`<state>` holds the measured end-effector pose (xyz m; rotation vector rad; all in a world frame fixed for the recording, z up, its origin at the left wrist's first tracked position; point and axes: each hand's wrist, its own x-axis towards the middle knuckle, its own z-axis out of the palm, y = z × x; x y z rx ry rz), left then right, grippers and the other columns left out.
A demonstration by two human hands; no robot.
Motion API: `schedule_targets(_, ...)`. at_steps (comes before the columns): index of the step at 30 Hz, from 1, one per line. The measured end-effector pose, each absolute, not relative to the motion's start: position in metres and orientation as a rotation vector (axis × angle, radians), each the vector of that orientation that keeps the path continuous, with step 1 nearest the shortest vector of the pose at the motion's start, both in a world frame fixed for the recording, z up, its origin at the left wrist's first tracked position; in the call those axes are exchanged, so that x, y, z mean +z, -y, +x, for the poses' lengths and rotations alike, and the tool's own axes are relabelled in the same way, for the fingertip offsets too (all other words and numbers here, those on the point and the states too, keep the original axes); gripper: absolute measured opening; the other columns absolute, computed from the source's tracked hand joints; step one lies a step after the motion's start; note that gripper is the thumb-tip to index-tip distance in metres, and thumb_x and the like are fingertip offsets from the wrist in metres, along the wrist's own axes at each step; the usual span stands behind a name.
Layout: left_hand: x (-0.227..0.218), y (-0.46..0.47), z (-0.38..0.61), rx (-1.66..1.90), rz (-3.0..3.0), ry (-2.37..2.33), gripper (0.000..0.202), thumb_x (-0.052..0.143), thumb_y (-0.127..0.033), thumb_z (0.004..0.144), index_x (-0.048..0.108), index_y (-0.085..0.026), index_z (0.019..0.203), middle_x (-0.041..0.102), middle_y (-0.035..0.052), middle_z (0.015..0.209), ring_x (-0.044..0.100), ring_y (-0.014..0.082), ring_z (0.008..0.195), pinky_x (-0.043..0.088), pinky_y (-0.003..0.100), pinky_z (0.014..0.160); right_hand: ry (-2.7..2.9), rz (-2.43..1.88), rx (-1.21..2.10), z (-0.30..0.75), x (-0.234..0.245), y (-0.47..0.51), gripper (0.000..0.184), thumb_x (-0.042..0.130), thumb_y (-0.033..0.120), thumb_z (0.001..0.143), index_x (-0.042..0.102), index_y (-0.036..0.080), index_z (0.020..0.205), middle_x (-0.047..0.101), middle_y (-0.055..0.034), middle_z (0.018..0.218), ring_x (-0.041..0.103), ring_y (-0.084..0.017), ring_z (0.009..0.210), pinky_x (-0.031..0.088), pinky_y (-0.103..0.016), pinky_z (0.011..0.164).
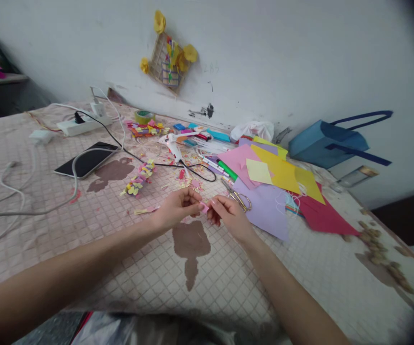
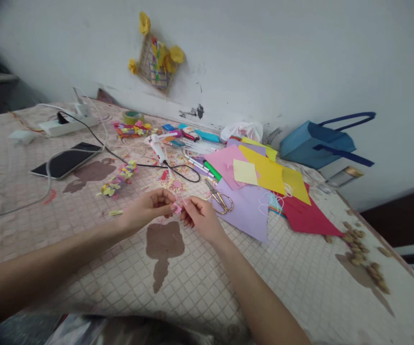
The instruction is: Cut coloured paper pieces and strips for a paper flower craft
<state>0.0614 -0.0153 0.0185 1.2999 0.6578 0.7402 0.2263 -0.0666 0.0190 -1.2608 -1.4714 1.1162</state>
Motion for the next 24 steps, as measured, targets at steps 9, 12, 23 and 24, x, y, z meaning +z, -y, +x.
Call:
schedule_targets(9,0.0162,0.0145,0.0622,0.729,1.272,-0.65,0.029,0.07,-0.025,0.068,0.051,-0.012,0.086,0.058,-0.0015,0.068,0.054,0.0073,0.061,0.042,0.022,0.06,1.488,-1.245,1.119,0.2247,0.0212,0.0673,0.022,0.058,0.036,0.078,0.052,0.016,0.071,0.052,0.0031,0.057,0.045,-0.006,0.046,0.036,-0.019,0.044)
schedule_targets(12,0.0182,0.0162,0.0623,0.719,1.268,-0.655,0.029,0.07,-0.027,0.067,0.053,-0.012,0.085,0.059,-0.0007,0.073,0.055,0.0076,0.064,0.043,0.022,0.06,1.454,-1.25,1.052,0.2248,0.0186,0.0666,0.022,0.056,0.036,0.08,0.053,0.017,0.071,0.05,0.0038,0.055,0.044,-0.007,0.046,0.036,-0.019,0.044)
schedule_targets(23,0.0113,0.0155,0.0619,0.599,1.321,-0.727,0.026,0.068,-0.033,0.068,0.055,-0.011,0.067,0.058,-0.0004,0.057,0.052,0.0075,0.053,0.038,0.02,0.052,1.413,-1.257,1.033,0.2205,0.0176,0.0691,0.02,0.055,0.033,0.08,0.052,0.017,0.069,0.049,0.004,0.052,0.042,-0.007,0.045,0.034,-0.02,0.043)
schedule_targets(24,0.0115,0.0156,0.0617,0.598,1.32,-0.719,0.026,0.068,-0.032,0.068,0.055,-0.011,0.066,0.058,-0.0004,0.057,0.052,0.0073,0.053,0.037,0.019,0.052,1.417,-1.258,1.037,0.2203,0.018,0.0694,0.02,0.055,0.033,0.08,0.052,0.017,0.069,0.049,0.0041,0.052,0.042,-0.007,0.045,0.034,-0.02,0.043)
